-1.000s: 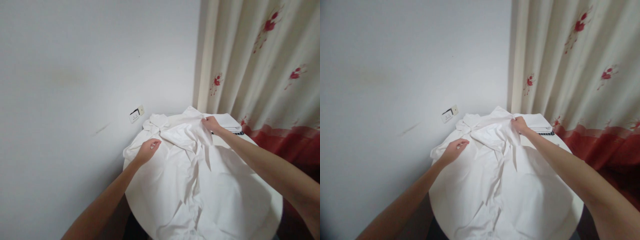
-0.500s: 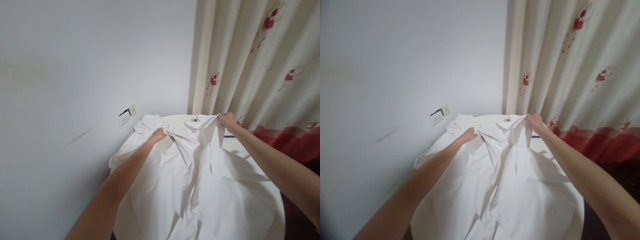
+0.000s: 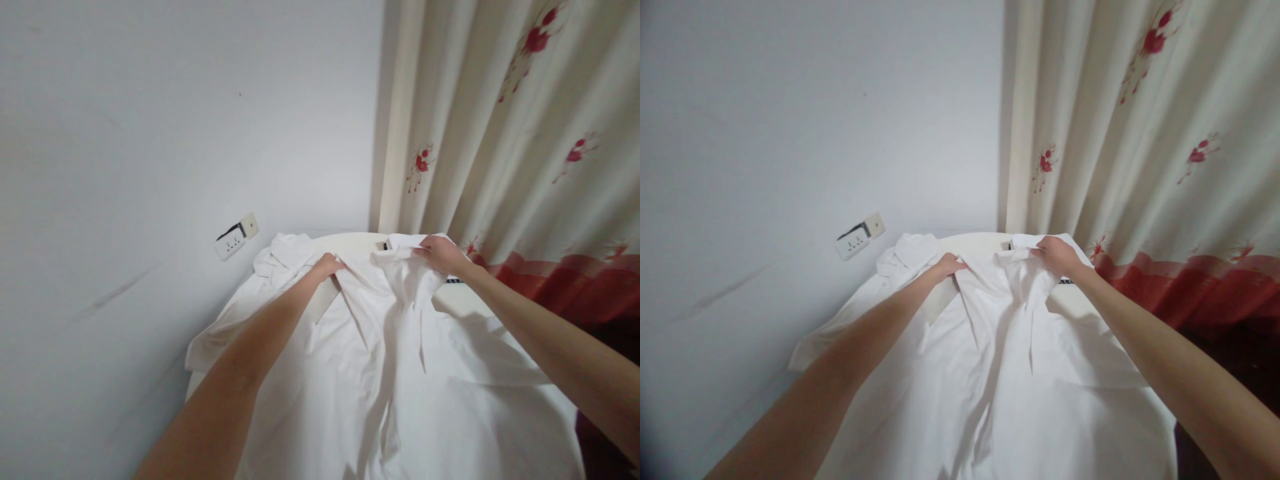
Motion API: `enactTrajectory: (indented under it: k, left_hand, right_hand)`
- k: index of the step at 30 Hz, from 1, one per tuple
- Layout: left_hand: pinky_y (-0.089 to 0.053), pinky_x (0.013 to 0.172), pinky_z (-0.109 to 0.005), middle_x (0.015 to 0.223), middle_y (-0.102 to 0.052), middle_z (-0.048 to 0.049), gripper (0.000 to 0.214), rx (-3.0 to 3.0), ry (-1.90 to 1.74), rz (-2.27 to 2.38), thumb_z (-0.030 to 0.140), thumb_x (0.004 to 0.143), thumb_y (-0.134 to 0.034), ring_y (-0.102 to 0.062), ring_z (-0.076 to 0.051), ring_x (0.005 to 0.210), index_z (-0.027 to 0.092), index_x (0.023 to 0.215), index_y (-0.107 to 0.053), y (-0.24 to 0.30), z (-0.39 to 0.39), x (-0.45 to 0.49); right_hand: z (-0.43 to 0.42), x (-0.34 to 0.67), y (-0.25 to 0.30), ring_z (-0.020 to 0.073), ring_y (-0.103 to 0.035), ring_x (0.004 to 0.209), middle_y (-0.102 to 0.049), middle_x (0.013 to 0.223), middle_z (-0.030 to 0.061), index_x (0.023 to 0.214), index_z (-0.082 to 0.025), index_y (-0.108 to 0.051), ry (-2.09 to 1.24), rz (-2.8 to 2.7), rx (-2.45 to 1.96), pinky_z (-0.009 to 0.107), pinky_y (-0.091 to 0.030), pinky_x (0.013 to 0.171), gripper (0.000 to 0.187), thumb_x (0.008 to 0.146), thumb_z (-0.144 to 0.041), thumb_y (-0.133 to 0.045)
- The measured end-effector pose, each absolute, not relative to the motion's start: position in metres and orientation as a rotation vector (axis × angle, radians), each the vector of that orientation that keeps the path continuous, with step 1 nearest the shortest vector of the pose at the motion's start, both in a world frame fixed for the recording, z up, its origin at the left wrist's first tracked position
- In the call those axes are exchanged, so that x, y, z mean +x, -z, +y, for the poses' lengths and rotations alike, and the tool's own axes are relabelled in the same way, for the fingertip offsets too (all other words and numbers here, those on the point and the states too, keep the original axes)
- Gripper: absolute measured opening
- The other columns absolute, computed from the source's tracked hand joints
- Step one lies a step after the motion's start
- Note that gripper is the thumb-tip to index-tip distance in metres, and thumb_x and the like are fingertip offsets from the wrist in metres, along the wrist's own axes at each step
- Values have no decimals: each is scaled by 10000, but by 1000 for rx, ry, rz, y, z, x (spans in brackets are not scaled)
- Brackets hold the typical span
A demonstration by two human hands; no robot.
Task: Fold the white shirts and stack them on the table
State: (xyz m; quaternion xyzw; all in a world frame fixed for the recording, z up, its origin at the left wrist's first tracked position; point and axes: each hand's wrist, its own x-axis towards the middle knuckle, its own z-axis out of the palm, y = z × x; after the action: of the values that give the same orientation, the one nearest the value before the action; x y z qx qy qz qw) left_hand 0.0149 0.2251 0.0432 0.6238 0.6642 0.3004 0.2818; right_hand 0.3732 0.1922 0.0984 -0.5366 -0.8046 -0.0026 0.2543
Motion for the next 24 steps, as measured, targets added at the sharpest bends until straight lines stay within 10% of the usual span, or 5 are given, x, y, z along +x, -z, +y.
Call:
enactTrajectory:
  k: [17, 24]
  left_hand:
    - [-405, 771, -243, 738, -554, 51, 179, 1798, -1647, 1977, 276, 928, -621, -396, -107, 704, 149, 803, -599, -134, 288, -97]
    - [-438, 931, -359, 995, -640, -94, 177, 1785, -1363, 2161, 230, 886, -637, -586, -237, 960, 135, 1034, -620, -92, 308, -104]
  right_hand:
    - [296, 370, -136, 111, -371, 512, -385, 542, -47, 684, -160, -613, -273, -1218, -1539, 244, -242, 435, 268, 885, -329, -564]
    - [329, 357, -108, 179, -567, 670, -580, 673, 39, 767, -126, -678, -323, -1360, -1837, 275, -419, 597, 218, 865, -308, -610]
